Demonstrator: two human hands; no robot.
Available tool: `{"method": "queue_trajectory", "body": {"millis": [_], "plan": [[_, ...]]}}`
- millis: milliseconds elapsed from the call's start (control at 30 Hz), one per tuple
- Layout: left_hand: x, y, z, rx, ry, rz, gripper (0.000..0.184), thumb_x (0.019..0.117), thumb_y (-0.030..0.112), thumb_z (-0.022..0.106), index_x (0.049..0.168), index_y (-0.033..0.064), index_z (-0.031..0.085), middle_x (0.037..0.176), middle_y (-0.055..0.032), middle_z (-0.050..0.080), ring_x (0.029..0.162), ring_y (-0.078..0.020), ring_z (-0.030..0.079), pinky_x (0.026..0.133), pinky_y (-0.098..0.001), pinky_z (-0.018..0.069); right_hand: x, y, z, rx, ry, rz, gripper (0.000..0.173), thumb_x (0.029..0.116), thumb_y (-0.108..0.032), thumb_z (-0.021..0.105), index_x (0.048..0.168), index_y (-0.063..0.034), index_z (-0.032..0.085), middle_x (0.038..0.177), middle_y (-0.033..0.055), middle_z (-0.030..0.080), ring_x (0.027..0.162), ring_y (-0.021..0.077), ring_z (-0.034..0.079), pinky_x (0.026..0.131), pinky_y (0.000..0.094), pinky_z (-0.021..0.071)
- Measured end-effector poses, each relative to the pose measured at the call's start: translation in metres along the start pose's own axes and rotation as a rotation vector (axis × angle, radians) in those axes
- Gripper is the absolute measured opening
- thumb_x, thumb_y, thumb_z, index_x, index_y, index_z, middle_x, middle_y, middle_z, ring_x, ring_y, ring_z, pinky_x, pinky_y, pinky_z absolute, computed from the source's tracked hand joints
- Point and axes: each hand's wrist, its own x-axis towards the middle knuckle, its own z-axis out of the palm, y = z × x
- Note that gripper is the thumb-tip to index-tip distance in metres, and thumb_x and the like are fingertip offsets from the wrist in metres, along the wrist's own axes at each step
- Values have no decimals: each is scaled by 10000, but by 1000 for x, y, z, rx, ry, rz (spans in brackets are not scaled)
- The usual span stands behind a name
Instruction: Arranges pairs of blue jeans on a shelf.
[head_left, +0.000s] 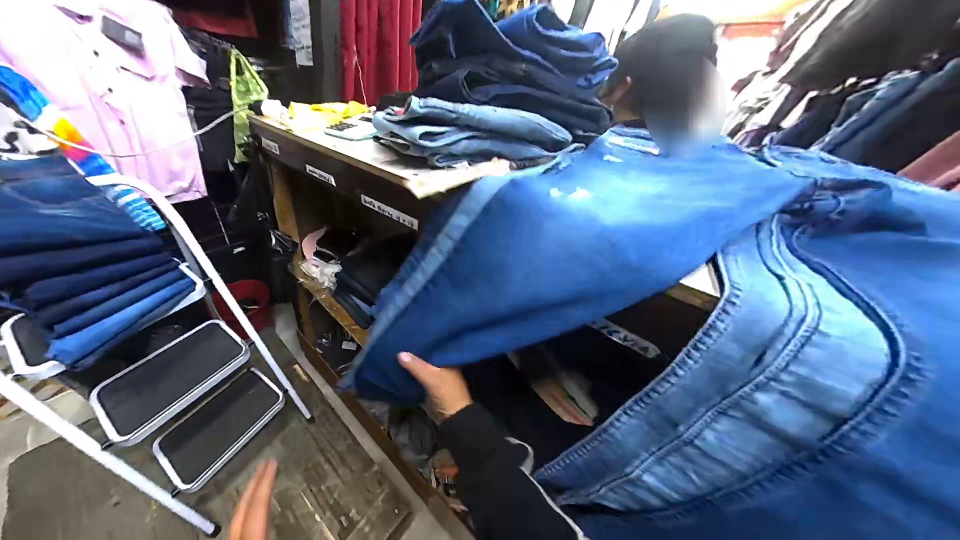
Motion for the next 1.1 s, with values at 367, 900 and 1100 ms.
{"method": "queue_trajectory", "body": {"millis": [367,900,1100], "plan": [[227,51,51,306,251,410,564,790,11,794,1323,-16,613,1046,-234,737,933,-443,724,814,-674,532,-41,41,-46,-337,-193,-131,717,936,-161,692,1550,-9,354,1515,171,497,1301,220,593,1050,389,547],[290,32,148,106,-5,416,642,787,83,872,1342,-51,578,1245,-266,671,1173,-446,646,1076,-662,418,-247,-63,-180,-844,1163,105,439,923,13,603,1301,220,525,1316,374,570,1250,347,593,1087,408,466],[272,25,204,66,-279,200,986,787,395,886,1543,21,375,1565,-233,419,1411,-435,445,1111,-685,352,-287,-83,-220,-1024,1019,208,489,1000,-212,606,1343,135,562,1348,249,622,1286,245,587,1104,318,433]]}}
